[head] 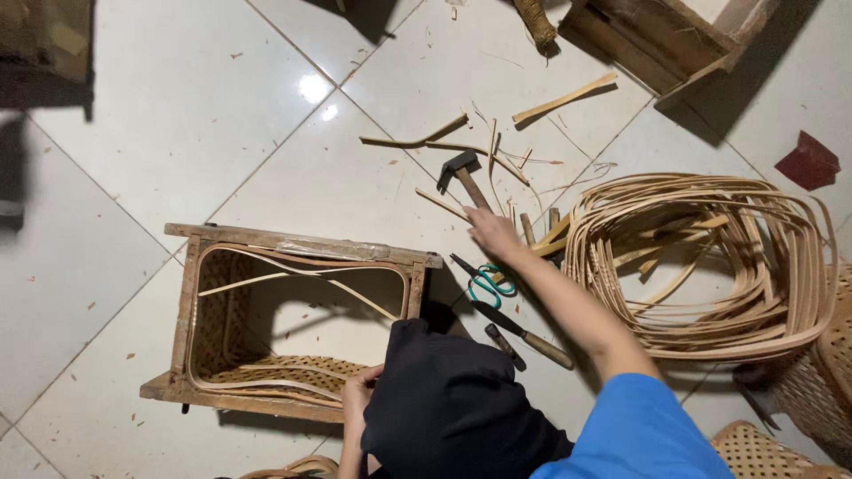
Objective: The person weaves a rectangular basket using thin wooden strips. They cut strips to size, bend and insert them into a wooden mold, and use a hammer to secure the strips into place.
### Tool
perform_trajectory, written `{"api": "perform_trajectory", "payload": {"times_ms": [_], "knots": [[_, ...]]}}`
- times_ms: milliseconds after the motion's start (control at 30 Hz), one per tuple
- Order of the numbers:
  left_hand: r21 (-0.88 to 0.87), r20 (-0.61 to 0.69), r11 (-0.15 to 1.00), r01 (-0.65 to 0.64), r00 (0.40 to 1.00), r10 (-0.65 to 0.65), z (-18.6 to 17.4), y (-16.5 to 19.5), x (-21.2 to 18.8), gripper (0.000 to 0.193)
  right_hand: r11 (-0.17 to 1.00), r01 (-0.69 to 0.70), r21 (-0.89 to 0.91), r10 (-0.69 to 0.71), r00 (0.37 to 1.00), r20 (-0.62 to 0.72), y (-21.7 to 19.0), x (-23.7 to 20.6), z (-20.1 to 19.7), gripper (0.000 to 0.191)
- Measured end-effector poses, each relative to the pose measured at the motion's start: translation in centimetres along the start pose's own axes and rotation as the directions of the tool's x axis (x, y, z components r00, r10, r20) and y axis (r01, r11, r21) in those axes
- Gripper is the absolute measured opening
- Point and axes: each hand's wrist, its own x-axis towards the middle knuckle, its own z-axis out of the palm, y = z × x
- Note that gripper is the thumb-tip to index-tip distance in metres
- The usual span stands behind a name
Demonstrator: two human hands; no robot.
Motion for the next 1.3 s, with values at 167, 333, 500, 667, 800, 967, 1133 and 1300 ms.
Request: {"api": "perform_trajectory", "payload": {"times_ms": [167,333,500,667,800,967,1133,1300], "knots": [[-0.021,0.005,0.977,-0.214,0.977,0.214,-0.2,1.1,-0.1,0.027,0.995,0.034,-0.096,-0.045,0.992,-0.118,-4.6,4.5,-0.1,0.006],[0.1,-0.036,0.911,-0.399,0.914,0.404,-1.6,5.1,-1.8,0.04,0.941,0.297,-0.162,-0.332,0.903,-0.272,-12.3,11.6,-10.0,0.04],[-0.265,-0.24,0.788,-0.555,0.83,0.504,-5.5,10.2,-4.7,0.045,0.663,0.749,-0.006,-0.721,0.636,-0.274,-29.2,10.9,-18.0,0.022],[-0.314,-0.33,0.578,-0.753,0.657,0.677,-7.6,10.2,-7.4,0.027,0.558,0.485,0.673,-0.623,0.781,-0.046,-43.1,2.0,-11.2,0.029],[-0.302,-0.37,0.736,-0.606,0.786,0.495,-7.4,8.0,-6.9,0.025,0.618,0.381,0.687,-0.55,0.834,0.032,-45.9,0.7,-5.2,0.03],[-0.479,-0.378,0.653,-0.586,0.809,0.45,-6.6,6.2,-6.5,0.03,0.622,0.3,0.723,-0.439,0.898,0.005,-46.2,2.7,-1.2,0.033],[-0.546,-0.383,0.593,-0.591,0.806,0.451,-7.4,6.7,-6.5,0.023,0.667,0.451,0.593,-0.535,0.844,-0.04,-46.1,2.5,0.0,0.034],[-0.348,-0.504,0.69,-0.634,0.747,0.432,-7.7,7.1,-7.6,0.016,0.752,0.44,0.49,-0.505,0.863,0.001,-47.4,3.3,0.0,0.04]]}}
